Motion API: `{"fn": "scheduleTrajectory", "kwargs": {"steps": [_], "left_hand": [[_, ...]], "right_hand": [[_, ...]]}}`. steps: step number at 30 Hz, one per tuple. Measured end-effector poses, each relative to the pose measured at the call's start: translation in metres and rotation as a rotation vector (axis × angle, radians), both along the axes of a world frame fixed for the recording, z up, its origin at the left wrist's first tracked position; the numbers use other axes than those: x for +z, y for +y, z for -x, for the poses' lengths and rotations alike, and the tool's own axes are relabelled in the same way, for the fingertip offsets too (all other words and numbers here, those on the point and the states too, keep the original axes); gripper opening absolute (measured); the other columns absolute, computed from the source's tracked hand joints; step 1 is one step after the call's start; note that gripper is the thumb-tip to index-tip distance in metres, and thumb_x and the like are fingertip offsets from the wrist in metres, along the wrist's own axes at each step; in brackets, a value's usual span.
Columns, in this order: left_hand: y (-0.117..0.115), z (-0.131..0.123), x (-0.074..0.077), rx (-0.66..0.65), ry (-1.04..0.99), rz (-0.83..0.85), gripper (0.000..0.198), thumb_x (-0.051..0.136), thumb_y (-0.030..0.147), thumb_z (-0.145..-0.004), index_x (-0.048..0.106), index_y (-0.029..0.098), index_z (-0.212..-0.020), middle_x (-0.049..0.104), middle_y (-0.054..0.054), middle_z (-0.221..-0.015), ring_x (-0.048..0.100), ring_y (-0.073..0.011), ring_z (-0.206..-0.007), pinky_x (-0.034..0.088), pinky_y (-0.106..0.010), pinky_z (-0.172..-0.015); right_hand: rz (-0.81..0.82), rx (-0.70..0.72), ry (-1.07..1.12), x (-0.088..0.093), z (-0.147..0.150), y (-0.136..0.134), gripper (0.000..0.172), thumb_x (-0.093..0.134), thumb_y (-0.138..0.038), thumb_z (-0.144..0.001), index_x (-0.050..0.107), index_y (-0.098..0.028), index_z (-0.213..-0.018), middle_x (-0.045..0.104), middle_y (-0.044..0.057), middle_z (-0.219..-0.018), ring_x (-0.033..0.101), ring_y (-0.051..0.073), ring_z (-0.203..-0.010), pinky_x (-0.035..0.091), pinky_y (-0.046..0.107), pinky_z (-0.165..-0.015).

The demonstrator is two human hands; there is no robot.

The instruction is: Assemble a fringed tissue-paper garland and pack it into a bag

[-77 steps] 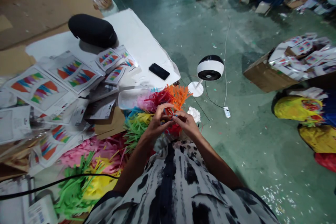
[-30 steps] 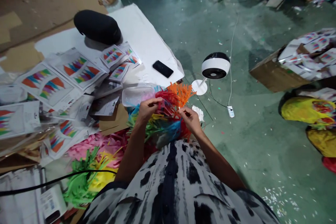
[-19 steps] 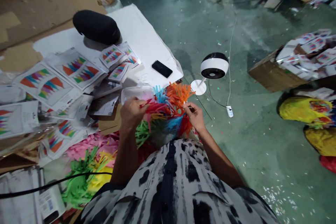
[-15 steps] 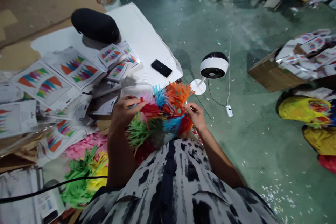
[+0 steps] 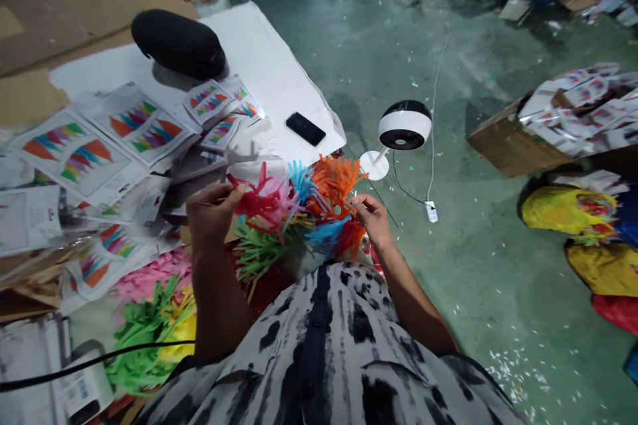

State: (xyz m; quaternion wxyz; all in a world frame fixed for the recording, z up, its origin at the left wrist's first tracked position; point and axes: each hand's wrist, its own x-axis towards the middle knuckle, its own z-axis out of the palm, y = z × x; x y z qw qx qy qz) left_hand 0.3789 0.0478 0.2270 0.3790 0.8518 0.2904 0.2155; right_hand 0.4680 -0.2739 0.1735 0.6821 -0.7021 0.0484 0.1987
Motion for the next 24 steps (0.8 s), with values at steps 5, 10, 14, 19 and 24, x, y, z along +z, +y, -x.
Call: {"fn": "scheduleTrajectory", "kwargs": {"steps": [5,10,14,19,24], "left_hand": [[-0.002,-0.001,-0.008,-0.029,0.028,0.024,0.019,0.074,0.037,-0.082,0.078,0.019,-0.080,0.072,0.000,-0.078,0.062,-0.0126,-0.065,0.046,-0.024,-0.065],[-0.006,-0.004,-0.007,0.012,-0.193,0.308,0.016,0.078,0.030,-0.081,0.078,0.015,-0.080,0.072,0.001,-0.074,0.061,-0.0107,-0.067,0.048,-0.022,-0.065],[-0.006,-0.005,-0.007,0.117,-0.341,0.510,0.023,0.084,0.033,-0.078,0.083,0.015,-0.093,0.076,0.001,-0.076,0.061,-0.0088,-0.063,0.050,-0.022,-0.064],[-0.015,-0.010,-0.008,0.094,-0.448,0.434,0.018,0.083,0.029,-0.082,0.084,0.017,-0.095,0.079,-0.003,-0.089,0.068,-0.0115,-0.073,0.054,-0.024,-0.068],[-0.037,-0.024,-0.031,-0.170,-0.360,0.029,0.016,0.073,0.025,-0.092,0.083,0.020,-0.104,0.078,-0.006,-0.104,0.072,-0.0184,-0.099,0.057,-0.032,-0.090]], "right_hand": [[-0.039,-0.026,0.024,-0.001,-0.002,-0.002,0.041,0.079,-0.061,-0.081,0.071,-0.022,-0.085,0.039,-0.008,-0.055,0.026,0.009,-0.048,0.019,0.027,-0.048],[-0.093,-0.033,0.054,-0.002,-0.001,-0.001,0.038,0.081,-0.057,-0.082,0.071,-0.020,-0.083,0.039,-0.008,-0.054,0.025,0.007,-0.047,0.015,0.026,-0.048],[-0.143,-0.039,0.088,-0.004,0.001,-0.001,0.037,0.082,-0.055,-0.081,0.072,-0.020,-0.082,0.040,-0.008,-0.056,0.026,0.006,-0.047,0.016,0.024,-0.047],[-0.208,-0.060,0.157,-0.007,0.000,-0.004,0.034,0.084,-0.053,-0.079,0.072,-0.022,-0.082,0.047,-0.006,-0.059,0.028,0.006,-0.049,0.018,0.022,-0.045],[-0.233,-0.048,0.181,-0.005,-0.003,-0.005,0.033,0.086,-0.052,-0.076,0.073,-0.023,-0.083,0.062,-0.003,-0.074,0.029,0.006,-0.050,0.021,0.022,-0.045]]}}
